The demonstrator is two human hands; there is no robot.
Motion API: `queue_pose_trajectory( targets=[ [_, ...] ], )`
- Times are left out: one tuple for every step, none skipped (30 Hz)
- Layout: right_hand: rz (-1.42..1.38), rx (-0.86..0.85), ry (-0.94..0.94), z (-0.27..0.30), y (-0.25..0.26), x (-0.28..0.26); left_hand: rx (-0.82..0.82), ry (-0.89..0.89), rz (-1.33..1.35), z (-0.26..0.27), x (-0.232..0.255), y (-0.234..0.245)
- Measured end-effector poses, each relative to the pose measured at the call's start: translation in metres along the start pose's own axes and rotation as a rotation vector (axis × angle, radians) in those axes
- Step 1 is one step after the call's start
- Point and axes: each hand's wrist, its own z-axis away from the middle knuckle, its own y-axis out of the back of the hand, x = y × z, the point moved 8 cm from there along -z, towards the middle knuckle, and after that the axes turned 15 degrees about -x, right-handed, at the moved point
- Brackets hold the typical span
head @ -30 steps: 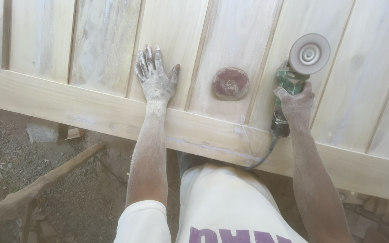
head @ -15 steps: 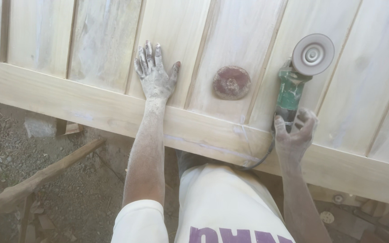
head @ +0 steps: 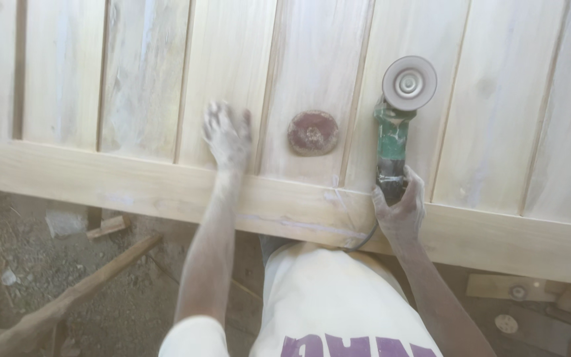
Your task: The person uses a power sander to smooth the surface of a wooden door and then examines several circular sandpaper discs.
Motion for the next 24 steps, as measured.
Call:
queue_pose_trajectory(
  targets=[
    [0.009, 0.015, 0.024, 0.0, -0.001, -0.001, -0.02, -0.001, 0.07, 0.009, 0.011, -0.008],
    [-0.006, 0.027, 0.034, -0.002, -0.003, 0.0, -0.04, -0.003, 0.139, 0.021, 0.023, -0.015],
    [-0.013, 0.041, 0.032, 0.002, -0.001, 0.003, -0.075, -0.054, 0.153, 0.035, 0.042, -0.024],
    [-0.021, 0.055, 0.031, 0.005, 0.0, 0.006, -0.11, -0.105, 0.166, 0.046, 0.057, -0.029],
    [-0.043, 0.04, 0.0, 0.006, 0.0, 0.012, -0.118, -0.093, 0.15, 0.055, 0.067, -0.031],
    [-0.065, 0.025, -0.031, 0.007, 0.0, 0.018, -0.125, -0.081, 0.134, 0.061, 0.075, -0.03],
    [-0.091, 0.01, -0.053, 0.005, -0.003, 0.022, -0.123, -0.068, 0.116, 0.061, 0.084, -0.029],
    [-0.088, 0.031, -0.043, 0.005, -0.002, 0.022, -0.165, -0.06, 0.101, 0.059, 0.092, -0.03],
    [-0.087, 0.041, -0.03, 0.004, -0.002, 0.021, -0.204, -0.041, 0.084, 0.055, 0.096, -0.029],
    [-0.086, 0.051, -0.016, 0.002, -0.003, 0.019, -0.243, -0.021, 0.066, 0.051, 0.1, -0.029],
    [-0.08, 0.079, 0.015, 0.002, -0.001, 0.015, -0.236, -0.047, 0.039, 0.047, 0.106, -0.026],
    [-0.074, 0.108, 0.046, 0.002, 0.001, 0.011, -0.229, -0.072, 0.011, 0.043, 0.112, -0.024],
    [-0.07, 0.129, 0.071, 0.005, 0.005, 0.006, -0.229, -0.093, -0.02, 0.044, 0.116, -0.022],
    [-0.086, 0.146, 0.092, 0.007, 0.009, 0.001, -0.263, -0.087, 0.166, 0.045, 0.115, -0.023],
    [-0.101, 0.172, 0.112, 0.007, 0.016, -0.004, -0.296, -0.088, 0.353, 0.046, 0.117, -0.025],
    [-0.115, 0.197, 0.133, 0.005, 0.025, -0.009, -0.329, -0.089, 0.54, 0.046, 0.12, -0.027],
    [-0.175, 0.208, 0.156, -0.002, 0.032, -0.014, -0.4, -0.135, 0.753, 0.044, 0.13, -0.03],
    [-0.234, 0.219, 0.18, -0.011, 0.041, -0.019, -0.472, -0.179, 0.965, 0.042, 0.141, -0.032],
    [-0.286, 0.237, 0.191, -0.017, 0.053, -0.023, -0.564, -0.22, 1.18, 0.042, 0.157, -0.036],
    [-0.287, 0.195, 0.171, -0.031, 0.06, -0.026, -0.576, -0.288, 1.129, 0.037, 0.173, -0.035],
    [-0.289, 0.14, 0.153, -0.049, 0.066, -0.028, -0.579, -0.345, 1.08, 0.033, 0.189, -0.035],
    [-0.512, 0.076, 0.131, -0.073, 0.07, -0.023, -0.582, -0.401, 1.032, 0.028, 0.205, -0.034],
    [-0.741, 0.002, 0.127, -0.102, 0.069, -0.025, -0.619, -0.365, 1.067, 0.017, 0.218, -0.038],
    [-0.665, -0.018, 0.007, -0.12, 0.072, -0.023, -0.656, -0.33, 1.102, 0.006, 0.231, -0.042]
  ],
)
